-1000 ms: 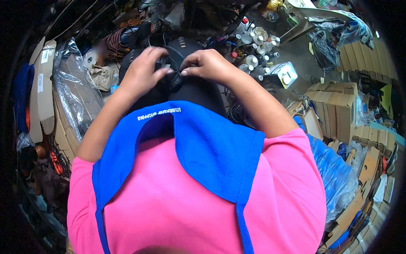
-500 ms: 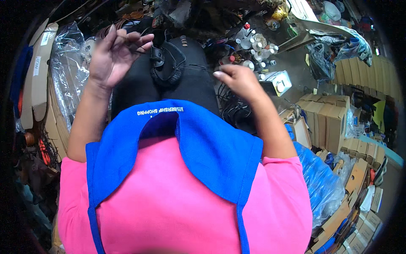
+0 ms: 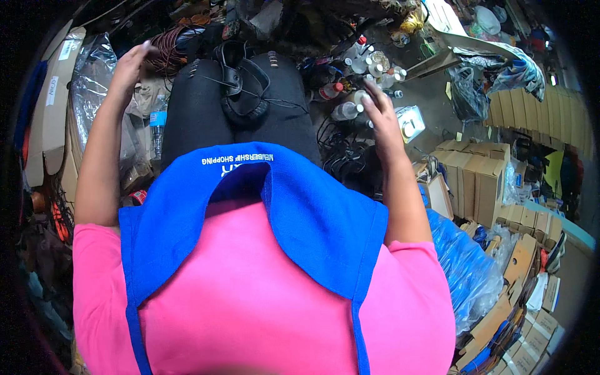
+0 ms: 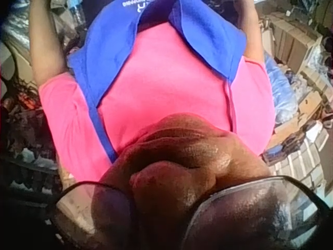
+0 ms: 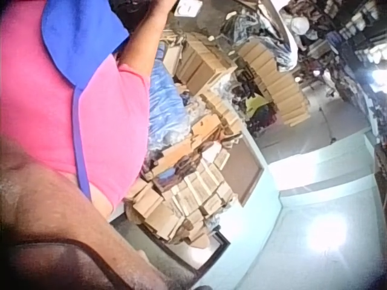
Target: Manually sewing a black shoe component using a needle and thread.
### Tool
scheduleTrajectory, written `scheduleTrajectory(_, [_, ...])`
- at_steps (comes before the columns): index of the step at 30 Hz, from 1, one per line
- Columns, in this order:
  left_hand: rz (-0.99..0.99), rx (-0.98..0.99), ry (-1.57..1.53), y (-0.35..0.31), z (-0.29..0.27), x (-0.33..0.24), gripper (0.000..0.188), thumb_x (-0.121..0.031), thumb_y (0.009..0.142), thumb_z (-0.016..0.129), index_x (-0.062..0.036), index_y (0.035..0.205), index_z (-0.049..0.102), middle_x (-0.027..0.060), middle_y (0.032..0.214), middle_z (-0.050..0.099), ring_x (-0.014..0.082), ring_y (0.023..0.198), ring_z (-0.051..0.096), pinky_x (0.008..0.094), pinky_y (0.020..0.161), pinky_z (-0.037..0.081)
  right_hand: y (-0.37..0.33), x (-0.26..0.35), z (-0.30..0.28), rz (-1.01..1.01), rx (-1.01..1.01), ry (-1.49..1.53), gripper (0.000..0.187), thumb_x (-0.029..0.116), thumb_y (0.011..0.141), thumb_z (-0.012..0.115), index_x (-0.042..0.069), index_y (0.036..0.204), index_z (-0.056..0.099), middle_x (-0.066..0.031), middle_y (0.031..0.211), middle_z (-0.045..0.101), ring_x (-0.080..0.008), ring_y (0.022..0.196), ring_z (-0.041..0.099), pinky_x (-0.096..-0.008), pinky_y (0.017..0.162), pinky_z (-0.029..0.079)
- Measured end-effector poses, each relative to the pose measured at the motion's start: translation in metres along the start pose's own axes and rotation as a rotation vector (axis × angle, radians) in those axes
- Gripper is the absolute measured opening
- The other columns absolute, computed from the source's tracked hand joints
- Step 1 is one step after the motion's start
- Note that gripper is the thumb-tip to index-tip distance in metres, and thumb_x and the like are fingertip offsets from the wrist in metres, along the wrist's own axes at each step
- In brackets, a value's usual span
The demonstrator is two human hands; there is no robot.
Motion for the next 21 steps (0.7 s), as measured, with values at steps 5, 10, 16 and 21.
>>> scheduleTrajectory(5, [0.161, 0.184, 0.678, 0.027, 0.089, -0.027, 0.062, -0.06, 0.074, 0.06, -0.0026, 0.096, 0.068, 0.0176, 0.091, 0.067, 0.0296, 0.087, 0.064, 0.0382, 0.078, 0.049, 0.037, 0.08, 0.116, -0.164, 0.498, -0.177, 0.041, 0.023, 0.078, 0.071, 0.012, 0.117, 0.061, -0.0079, 0.104, 0.06, -0.0176, 0.101, 0.057, -0.0305, 0.083, 0.045])
scheduleTrajectory(10, [0.041, 0.324, 0.986, 0.012, 0.135, -0.043, 0.065, -0.067, 0.064, 0.062, -0.0043, 0.078, 0.071, 0.0148, 0.084, 0.068, 0.0298, 0.086, 0.064, 0.0376, 0.082, 0.049, 0.045, 0.075, 0.172, -0.257, 0.68, -0.329, 0.034, 0.027, 0.079, 0.071, 0.003, 0.101, 0.064, -0.0097, 0.089, 0.067, -0.0149, 0.083, 0.061, -0.031, 0.075, 0.048])
scheduleTrajectory(16, [-0.059, 0.239, 0.879, 0.016, 0.118, -0.023, 0.05, -0.047, 0.064, 0.067, -0.002, 0.087, 0.069, 0.0197, 0.088, 0.066, 0.0321, 0.086, 0.064, 0.0384, 0.078, 0.048, 0.033, 0.051, 0.17, -0.161, 0.718, -0.327, 0.037, 0.036, 0.08, 0.069, 0.0, 0.073, 0.063, -0.0084, 0.06, 0.056, -0.011, 0.058, 0.05, -0.0318, 0.055, 0.041])
scheduleTrajectory(21, [0.016, 0.211, 0.86, 0.026, 0.11, -0.018, 0.033, -0.033, 0.07, 0.068, -0.006, 0.088, 0.07, 0.0181, 0.089, 0.066, 0.0311, 0.087, 0.064, 0.0386, 0.079, 0.049, -0.001, 0.055, 0.15, -0.19, 0.363, -0.381, 0.033, 0.034, 0.082, 0.063, 0.003, 0.071, 0.066, -0.0114, 0.064, 0.06, -0.0229, 0.062, 0.058, -0.0378, 0.058, 0.043])
Point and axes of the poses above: each hand's wrist, its own y-axis towards the middle knuckle, its own z-axis out of the palm, x = y × z, the point moved 8 cm from there along y, towards the middle knuckle
